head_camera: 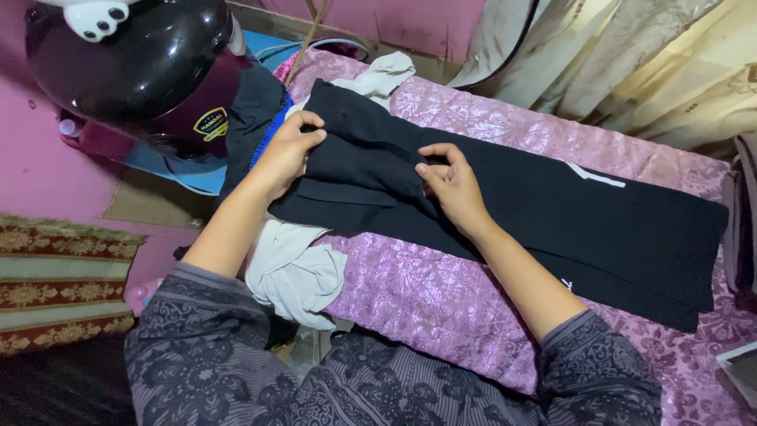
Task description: The recorder irons a black t-shirt on a patterned ironing board and then folds it carefully.
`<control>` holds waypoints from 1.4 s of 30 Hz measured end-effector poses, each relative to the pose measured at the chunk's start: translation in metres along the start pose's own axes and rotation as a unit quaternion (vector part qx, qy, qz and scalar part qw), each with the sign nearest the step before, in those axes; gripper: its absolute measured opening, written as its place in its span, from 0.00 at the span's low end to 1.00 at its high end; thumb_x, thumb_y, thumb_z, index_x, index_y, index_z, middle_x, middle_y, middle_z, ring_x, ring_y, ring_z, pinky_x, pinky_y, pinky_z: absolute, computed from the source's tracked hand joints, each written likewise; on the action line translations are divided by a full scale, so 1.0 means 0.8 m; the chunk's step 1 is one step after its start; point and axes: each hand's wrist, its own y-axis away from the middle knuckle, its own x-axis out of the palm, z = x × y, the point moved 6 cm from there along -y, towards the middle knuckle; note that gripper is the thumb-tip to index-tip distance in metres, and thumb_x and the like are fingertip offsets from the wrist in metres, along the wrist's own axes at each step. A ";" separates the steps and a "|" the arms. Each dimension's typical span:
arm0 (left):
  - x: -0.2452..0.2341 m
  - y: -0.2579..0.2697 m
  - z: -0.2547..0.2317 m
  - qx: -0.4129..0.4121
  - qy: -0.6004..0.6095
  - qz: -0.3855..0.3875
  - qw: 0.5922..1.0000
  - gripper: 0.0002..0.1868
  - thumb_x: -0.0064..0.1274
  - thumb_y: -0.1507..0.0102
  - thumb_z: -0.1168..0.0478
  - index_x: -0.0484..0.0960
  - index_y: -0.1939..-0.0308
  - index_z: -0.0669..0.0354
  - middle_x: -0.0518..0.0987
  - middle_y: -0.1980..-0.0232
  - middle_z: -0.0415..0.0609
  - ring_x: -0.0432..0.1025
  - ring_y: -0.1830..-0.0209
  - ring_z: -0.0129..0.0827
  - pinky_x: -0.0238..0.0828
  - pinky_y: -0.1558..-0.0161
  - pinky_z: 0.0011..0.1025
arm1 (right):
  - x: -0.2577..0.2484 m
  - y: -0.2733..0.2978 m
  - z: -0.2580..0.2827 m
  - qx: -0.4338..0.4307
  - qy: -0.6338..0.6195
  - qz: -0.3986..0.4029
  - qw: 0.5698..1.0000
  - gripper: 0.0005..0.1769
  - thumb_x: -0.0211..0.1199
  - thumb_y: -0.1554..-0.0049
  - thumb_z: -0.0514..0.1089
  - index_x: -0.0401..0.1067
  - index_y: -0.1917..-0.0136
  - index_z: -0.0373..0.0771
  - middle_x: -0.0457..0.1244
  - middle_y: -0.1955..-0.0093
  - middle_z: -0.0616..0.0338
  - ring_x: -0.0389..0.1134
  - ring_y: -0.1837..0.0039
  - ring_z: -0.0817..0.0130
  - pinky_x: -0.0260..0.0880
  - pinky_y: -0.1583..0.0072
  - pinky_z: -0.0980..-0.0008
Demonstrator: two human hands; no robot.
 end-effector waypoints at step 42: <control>0.004 -0.077 -0.079 0.367 -0.548 -0.124 0.742 0.10 0.55 0.31 0.55 0.81 0.55 0.58 0.79 0.52 0.54 0.74 0.49 0.54 0.69 0.52 0.50 | -0.031 0.011 0.058 -0.174 0.663 -0.065 0.725 0.32 0.55 0.35 0.54 0.59 0.22 0.40 0.51 0.18 0.53 0.46 0.17 0.50 0.41 0.23 0.37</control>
